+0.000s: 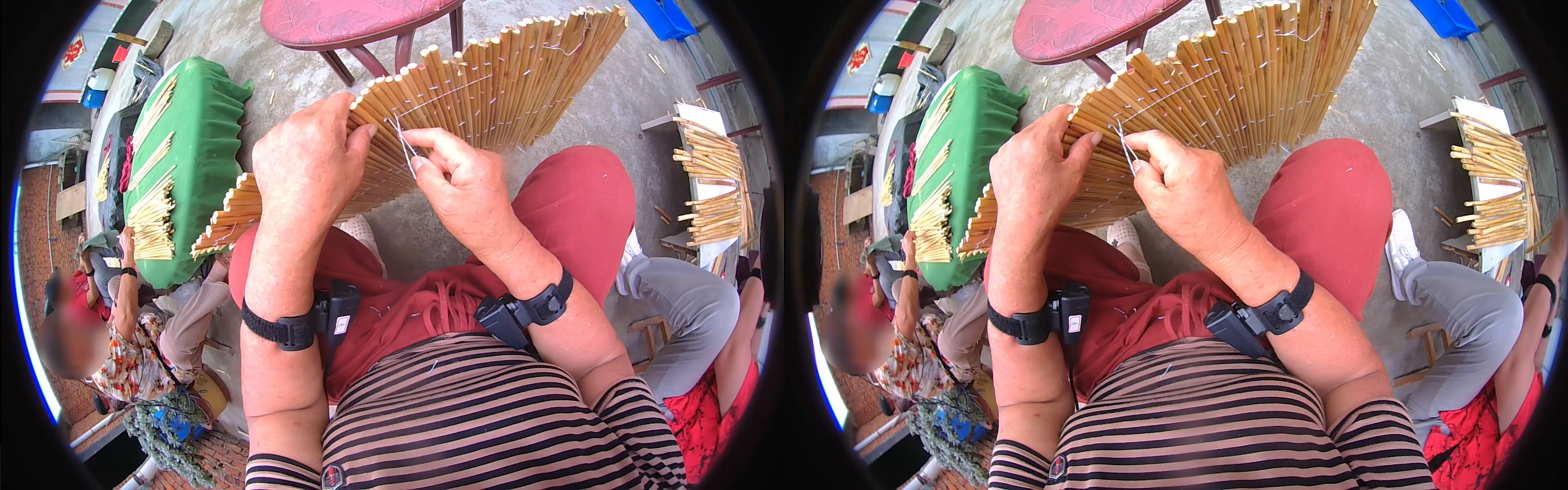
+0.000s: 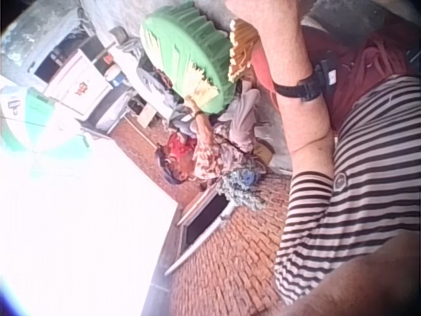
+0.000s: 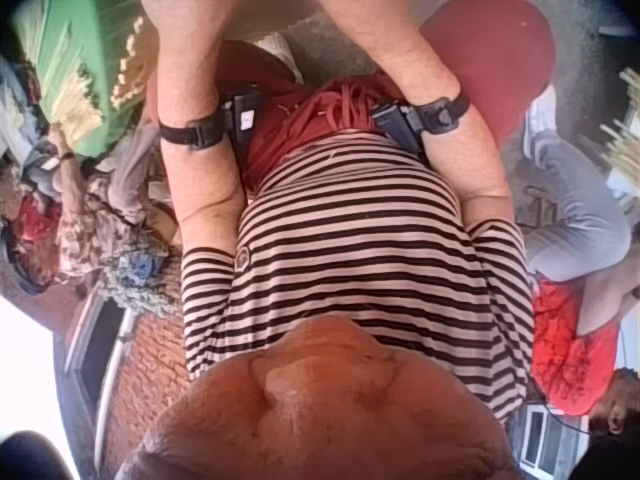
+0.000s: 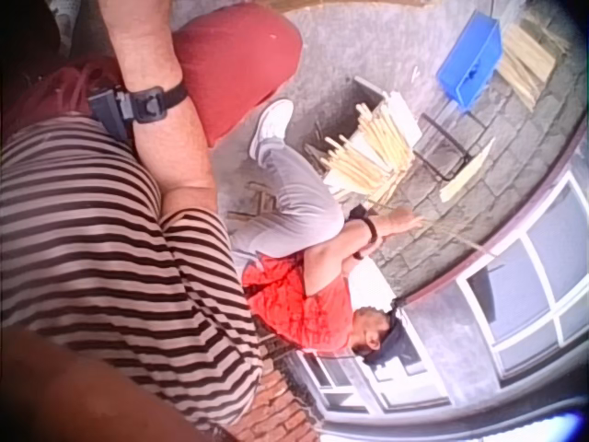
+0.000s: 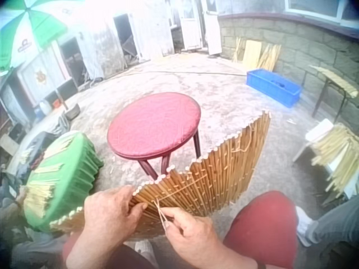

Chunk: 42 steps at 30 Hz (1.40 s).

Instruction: The person sits on the floor and weaves a bamboo mat by threading a white string through parallel bamboo sticks. They use a needle to pass the string through the sticks and a pair of scissors to cut the string. The person adjusts the mat and continues the weaving process.

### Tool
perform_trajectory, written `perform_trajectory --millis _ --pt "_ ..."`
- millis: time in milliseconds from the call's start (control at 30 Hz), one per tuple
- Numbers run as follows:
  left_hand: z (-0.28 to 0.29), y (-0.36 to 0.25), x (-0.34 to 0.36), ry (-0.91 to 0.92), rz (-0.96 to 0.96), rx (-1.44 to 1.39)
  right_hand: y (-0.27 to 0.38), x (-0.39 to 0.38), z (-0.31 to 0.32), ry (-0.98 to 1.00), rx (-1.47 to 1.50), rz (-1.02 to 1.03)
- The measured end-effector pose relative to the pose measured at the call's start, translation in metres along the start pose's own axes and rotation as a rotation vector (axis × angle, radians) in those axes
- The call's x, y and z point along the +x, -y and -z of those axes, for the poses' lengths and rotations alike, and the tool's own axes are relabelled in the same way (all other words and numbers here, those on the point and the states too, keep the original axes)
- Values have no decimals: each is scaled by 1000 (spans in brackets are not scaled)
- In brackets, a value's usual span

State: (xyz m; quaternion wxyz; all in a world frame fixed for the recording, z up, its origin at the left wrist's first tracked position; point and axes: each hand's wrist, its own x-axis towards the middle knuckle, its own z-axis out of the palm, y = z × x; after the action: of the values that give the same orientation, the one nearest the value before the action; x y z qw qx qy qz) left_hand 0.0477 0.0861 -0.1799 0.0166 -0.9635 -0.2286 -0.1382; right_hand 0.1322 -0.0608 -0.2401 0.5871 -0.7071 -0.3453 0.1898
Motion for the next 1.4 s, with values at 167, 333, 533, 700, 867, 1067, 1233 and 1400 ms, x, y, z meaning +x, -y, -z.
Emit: perform_trajectory --millis 167,333,533,700,867,1067,1233,1400 --pt "1 0 -1 7 -37 -12 3 -4 -2 -21 76 -20" --pt "7 -2 -6 -83 -146 -3 3 -10 -6 -54 183 -25" --pt "3 -10 -32 -145 -190 -5 -3 -37 -7 48 362 -198" --pt "-7 -3 -73 -181 -238 -69 -13 -64 -5 314 702 -537" --pt "-11 -14 -100 -162 -219 -83 -47 -95 -5 425 1061 -762" --pt "-14 -10 -108 -114 -226 -106 -44 -105 -12 297 1325 -897" --pt "-10 -6 -104 -42 -207 -170 -42 -98 -16 295 1294 -910" --pt "-1 -7 -99 36 -172 -234 -60 -105 -21 363 1346 -840"
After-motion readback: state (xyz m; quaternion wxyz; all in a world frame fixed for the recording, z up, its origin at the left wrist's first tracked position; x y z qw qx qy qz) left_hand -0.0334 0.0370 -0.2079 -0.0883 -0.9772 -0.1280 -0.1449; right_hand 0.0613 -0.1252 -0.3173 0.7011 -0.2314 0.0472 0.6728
